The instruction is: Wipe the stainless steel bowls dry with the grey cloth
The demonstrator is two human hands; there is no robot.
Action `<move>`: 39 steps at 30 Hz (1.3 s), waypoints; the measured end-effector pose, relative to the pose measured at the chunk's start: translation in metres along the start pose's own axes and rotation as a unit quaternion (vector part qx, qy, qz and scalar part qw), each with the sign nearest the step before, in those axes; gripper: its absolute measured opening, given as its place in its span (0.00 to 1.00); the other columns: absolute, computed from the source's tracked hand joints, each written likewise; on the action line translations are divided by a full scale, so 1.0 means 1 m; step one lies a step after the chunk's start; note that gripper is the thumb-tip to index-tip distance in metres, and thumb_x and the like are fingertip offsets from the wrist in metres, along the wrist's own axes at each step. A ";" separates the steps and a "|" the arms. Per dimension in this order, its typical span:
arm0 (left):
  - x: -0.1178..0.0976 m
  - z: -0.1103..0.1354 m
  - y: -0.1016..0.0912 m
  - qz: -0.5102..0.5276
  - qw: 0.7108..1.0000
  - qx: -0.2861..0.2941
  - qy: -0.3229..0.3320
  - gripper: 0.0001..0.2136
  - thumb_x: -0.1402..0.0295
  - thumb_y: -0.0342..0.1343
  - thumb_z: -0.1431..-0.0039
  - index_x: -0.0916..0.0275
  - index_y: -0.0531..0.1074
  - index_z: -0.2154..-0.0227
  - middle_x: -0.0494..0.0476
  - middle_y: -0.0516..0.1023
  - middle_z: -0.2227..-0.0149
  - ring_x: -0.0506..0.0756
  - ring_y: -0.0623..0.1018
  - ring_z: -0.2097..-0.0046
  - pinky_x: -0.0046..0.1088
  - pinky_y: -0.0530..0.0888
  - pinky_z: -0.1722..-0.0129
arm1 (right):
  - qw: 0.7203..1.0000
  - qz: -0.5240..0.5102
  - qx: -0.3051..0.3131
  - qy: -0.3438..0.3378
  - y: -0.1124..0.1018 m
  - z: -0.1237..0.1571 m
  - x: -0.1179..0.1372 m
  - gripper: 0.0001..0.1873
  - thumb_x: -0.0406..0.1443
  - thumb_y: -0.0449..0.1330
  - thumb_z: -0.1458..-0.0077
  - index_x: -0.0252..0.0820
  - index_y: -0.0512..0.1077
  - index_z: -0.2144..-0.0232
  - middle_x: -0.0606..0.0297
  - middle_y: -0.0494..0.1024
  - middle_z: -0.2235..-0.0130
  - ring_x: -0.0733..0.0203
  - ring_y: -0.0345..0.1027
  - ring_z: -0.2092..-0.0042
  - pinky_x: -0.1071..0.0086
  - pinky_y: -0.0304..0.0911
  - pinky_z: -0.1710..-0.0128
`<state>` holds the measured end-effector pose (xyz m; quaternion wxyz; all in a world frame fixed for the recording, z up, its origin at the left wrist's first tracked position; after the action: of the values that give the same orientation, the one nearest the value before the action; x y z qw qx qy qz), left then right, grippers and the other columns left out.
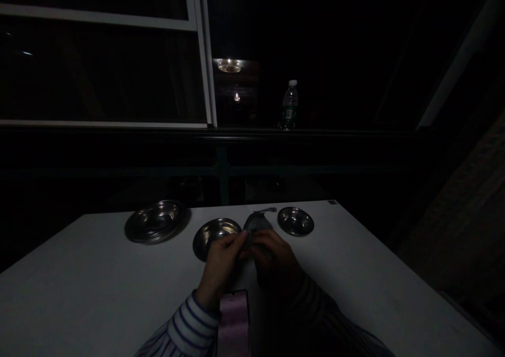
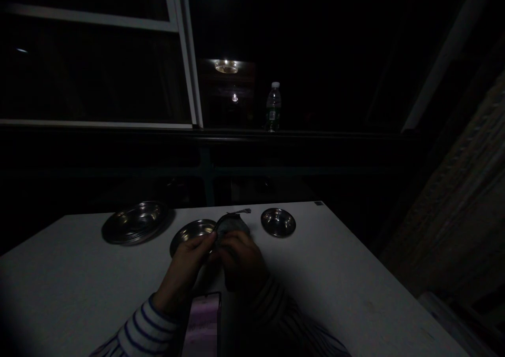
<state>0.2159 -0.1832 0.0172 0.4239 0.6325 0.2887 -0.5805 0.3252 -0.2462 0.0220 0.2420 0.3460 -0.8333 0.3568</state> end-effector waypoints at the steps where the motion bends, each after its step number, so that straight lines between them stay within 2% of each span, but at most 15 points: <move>1: 0.000 0.000 -0.001 0.003 1.000 -0.002 0.001 0.13 0.58 0.58 0.59 0.66 0.74 0.78 0.52 0.72 0.78 0.50 0.71 0.73 0.25 0.69 0.70 | 1.000 -0.023 -0.005 0.019 0.000 -0.001 -0.002 0.05 0.34 0.55 0.52 0.43 0.70 0.72 0.60 0.72 0.65 0.60 0.66 0.61 0.65 0.63 0.60; 4: -0.002 0.002 -0.001 0.005 1.000 -0.004 -0.004 0.14 0.58 0.58 0.58 0.67 0.73 0.78 0.52 0.71 0.78 0.50 0.71 0.72 0.26 0.69 0.69 | 0.989 -0.115 0.006 0.094 0.002 -0.001 -0.008 0.03 0.35 0.56 0.55 0.41 0.68 0.74 0.62 0.72 0.66 0.60 0.67 0.62 0.67 0.64 0.62; 7: -0.005 0.004 -0.004 0.010 1.000 -0.013 -0.015 0.13 0.59 0.58 0.58 0.67 0.74 0.76 0.53 0.72 0.77 0.51 0.72 0.72 0.26 0.69 0.69 | 0.962 -0.204 0.021 0.183 0.002 0.002 -0.013 0.06 0.38 0.57 0.55 0.41 0.66 0.74 0.62 0.74 0.67 0.60 0.68 0.63 0.68 0.64 0.65; 10: -0.008 0.003 -0.015 0.012 0.998 -0.055 0.002 0.14 0.59 0.57 0.56 0.67 0.73 0.72 0.54 0.74 0.75 0.51 0.72 0.71 0.25 0.69 0.70 | 0.942 -0.222 -0.045 0.247 -0.010 0.006 -0.020 0.10 0.43 0.55 0.54 0.42 0.64 0.73 0.65 0.74 0.72 0.59 0.69 0.68 0.68 0.64 0.71; 14: -0.010 0.001 -0.035 0.018 0.993 -0.113 0.018 0.17 0.59 0.55 0.56 0.67 0.71 0.66 0.58 0.75 0.68 0.55 0.74 0.66 0.29 0.69 0.66 | 0.926 -0.204 -0.129 0.290 -0.035 0.008 -0.031 0.14 0.47 0.55 0.55 0.43 0.62 0.72 0.66 0.73 0.78 0.58 0.68 0.73 0.68 0.61 0.77; 18: -0.017 0.004 -0.039 -0.006 0.990 -0.141 0.015 0.26 0.60 0.57 0.57 0.63 0.63 0.53 0.58 0.75 0.64 0.55 0.74 0.63 0.30 0.69 0.64 | 0.920 -0.187 -0.181 0.293 -0.051 0.008 -0.041 0.14 0.45 0.55 0.55 0.42 0.62 0.70 0.65 0.75 0.76 0.56 0.70 0.71 0.66 0.63 0.74; 20: -0.020 0.005 -0.036 -0.043 0.993 -0.105 0.020 0.31 0.63 0.60 0.60 0.60 0.60 0.49 0.58 0.74 0.62 0.56 0.74 0.61 0.32 0.69 0.61 | 0.923 -0.183 -0.185 0.284 -0.055 0.007 -0.042 0.16 0.44 0.55 0.54 0.42 0.62 0.65 0.63 0.76 0.73 0.56 0.70 0.70 0.65 0.64 0.73; 22: -0.018 0.004 -0.032 -0.129 0.990 -0.049 0.042 0.30 0.64 0.63 0.65 0.59 0.66 0.53 0.59 0.73 0.59 0.58 0.72 0.58 0.34 0.67 0.57 | 0.933 -0.178 -0.169 0.264 -0.059 0.004 -0.042 0.19 0.44 0.54 0.53 0.42 0.61 0.58 0.60 0.76 0.67 0.55 0.70 0.67 0.64 0.65 0.71; 24: -0.013 0.003 -0.031 -0.233 0.969 -0.015 0.078 0.23 0.64 0.64 0.69 0.60 0.74 0.62 0.60 0.70 0.58 0.61 0.70 0.55 0.36 0.65 0.54 | 0.951 -0.138 -0.154 0.231 -0.064 0.000 -0.040 0.19 0.43 0.53 0.52 0.42 0.63 0.57 0.58 0.75 0.61 0.55 0.69 0.60 0.63 0.64 0.63; 27: -0.006 0.000 -0.032 -0.328 0.936 -0.003 0.126 0.12 0.61 0.60 0.63 0.60 0.77 0.73 0.61 0.70 0.59 0.62 0.70 0.56 0.38 0.64 0.53 | 0.970 -0.040 -0.148 0.187 -0.076 -0.003 -0.036 0.15 0.41 0.52 0.50 0.40 0.69 0.62 0.59 0.73 0.57 0.55 0.64 0.53 0.61 0.58 0.52; 29: -0.006 0.000 -0.030 -0.339 0.928 0.005 0.151 0.10 0.60 0.57 0.58 0.60 0.77 0.75 0.61 0.71 0.59 0.61 0.69 0.55 0.37 0.63 0.53 | 0.975 -0.009 -0.136 0.178 -0.082 -0.004 -0.034 0.15 0.41 0.51 0.49 0.40 0.70 0.63 0.59 0.74 0.58 0.55 0.64 0.53 0.61 0.58 0.52; 31: -0.007 0.000 -0.026 -0.296 0.945 0.014 0.140 0.11 0.60 0.54 0.55 0.61 0.76 0.72 0.59 0.74 0.61 0.60 0.71 0.57 0.35 0.65 0.55 | 0.977 -0.008 -0.125 0.174 -0.085 -0.004 -0.029 0.14 0.41 0.51 0.49 0.40 0.70 0.63 0.59 0.74 0.60 0.56 0.66 0.55 0.62 0.60 0.55; 35: -0.002 -0.002 -0.014 -0.103 0.994 0.018 0.039 0.15 0.60 0.53 0.54 0.65 0.74 0.68 0.56 0.76 0.71 0.57 0.74 0.66 0.31 0.68 0.65 | 0.988 -0.025 -0.073 0.137 -0.077 -0.006 -0.011 0.14 0.41 0.49 0.47 0.42 0.70 0.62 0.60 0.73 0.58 0.57 0.64 0.53 0.64 0.60 0.55; 39: 0.005 0.000 -0.002 0.066 0.998 0.023 -0.009 0.17 0.58 0.51 0.53 0.67 0.73 0.65 0.59 0.77 0.65 0.56 0.74 0.63 0.32 0.67 0.60 | 0.994 0.009 0.044 0.102 -0.055 -0.003 -0.007 0.23 0.41 0.50 0.47 0.40 0.61 0.49 0.57 0.64 0.47 0.56 0.53 0.45 0.61 0.50 0.46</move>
<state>0.2152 -0.1826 0.0120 0.4490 0.6546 0.2296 -0.5632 0.3710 -0.2685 0.0429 0.3069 0.3103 -0.7909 0.4289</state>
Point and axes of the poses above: each hand's wrist, its own z-axis away from the middle knuckle, its own y-axis out of the palm, x = y × z, the point moved 3 cm from there along -z, towards the middle knuckle
